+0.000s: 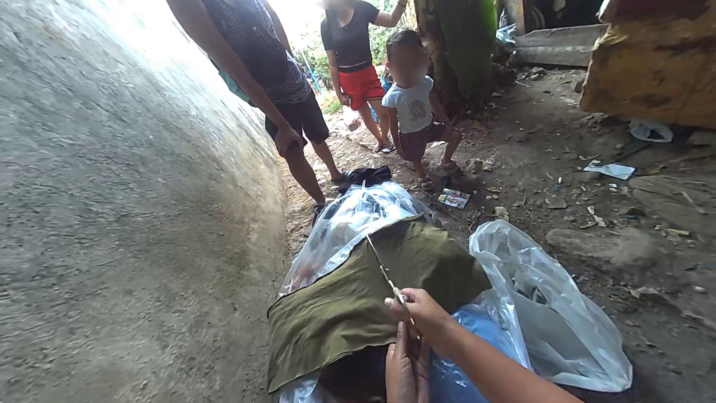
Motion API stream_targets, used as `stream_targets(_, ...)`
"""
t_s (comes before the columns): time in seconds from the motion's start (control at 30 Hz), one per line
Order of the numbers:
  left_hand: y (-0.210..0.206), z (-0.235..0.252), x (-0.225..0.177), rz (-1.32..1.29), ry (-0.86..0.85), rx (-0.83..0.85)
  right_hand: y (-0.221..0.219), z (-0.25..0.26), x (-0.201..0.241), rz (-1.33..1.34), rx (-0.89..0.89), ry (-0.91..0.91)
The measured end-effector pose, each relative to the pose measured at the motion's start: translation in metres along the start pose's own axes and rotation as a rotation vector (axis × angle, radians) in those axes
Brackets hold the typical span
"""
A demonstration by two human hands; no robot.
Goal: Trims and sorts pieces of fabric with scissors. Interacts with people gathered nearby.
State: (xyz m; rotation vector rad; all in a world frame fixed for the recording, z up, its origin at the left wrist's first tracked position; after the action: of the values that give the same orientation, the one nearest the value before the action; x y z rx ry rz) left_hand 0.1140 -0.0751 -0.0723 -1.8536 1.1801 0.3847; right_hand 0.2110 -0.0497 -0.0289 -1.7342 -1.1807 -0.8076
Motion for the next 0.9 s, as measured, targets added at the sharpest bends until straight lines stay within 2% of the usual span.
stream_targets(0.17, 0.001, -0.002, 0.002, -0.003, 0.023, -0.033, -0.002, 0.011, 0.015, 0.007, 0.013, -0.1)
stream_targets(0.53, 0.003, -0.001, 0.001, 0.027, 0.04, -0.063, -0.005, 0.025, 0.014, 0.01, -0.07, -0.05)
stream_targets(0.73, 0.002, 0.0, 0.001, 0.017, 0.041, -0.06, -0.007, 0.032, 0.022, 0.0, -0.021, -0.117)
stream_targets(0.9, 0.003, 0.001, 0.0, 0.016, 0.038, -0.05, -0.01, 0.036, 0.027, 0.022, -0.088, -0.097)
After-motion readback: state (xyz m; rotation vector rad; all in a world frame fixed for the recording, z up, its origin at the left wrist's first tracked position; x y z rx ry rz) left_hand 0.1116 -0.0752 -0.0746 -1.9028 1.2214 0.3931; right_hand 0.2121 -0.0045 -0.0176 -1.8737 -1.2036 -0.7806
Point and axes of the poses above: each hand's wrist, its own z-axis towards the middle knuckle, its own y-axis out of the back of the hand, x = y × z, the point moved 4 cm from there along z, towards the middle knuckle, and after that the axes turned 2 degrees about z, right-handed, at the moved point
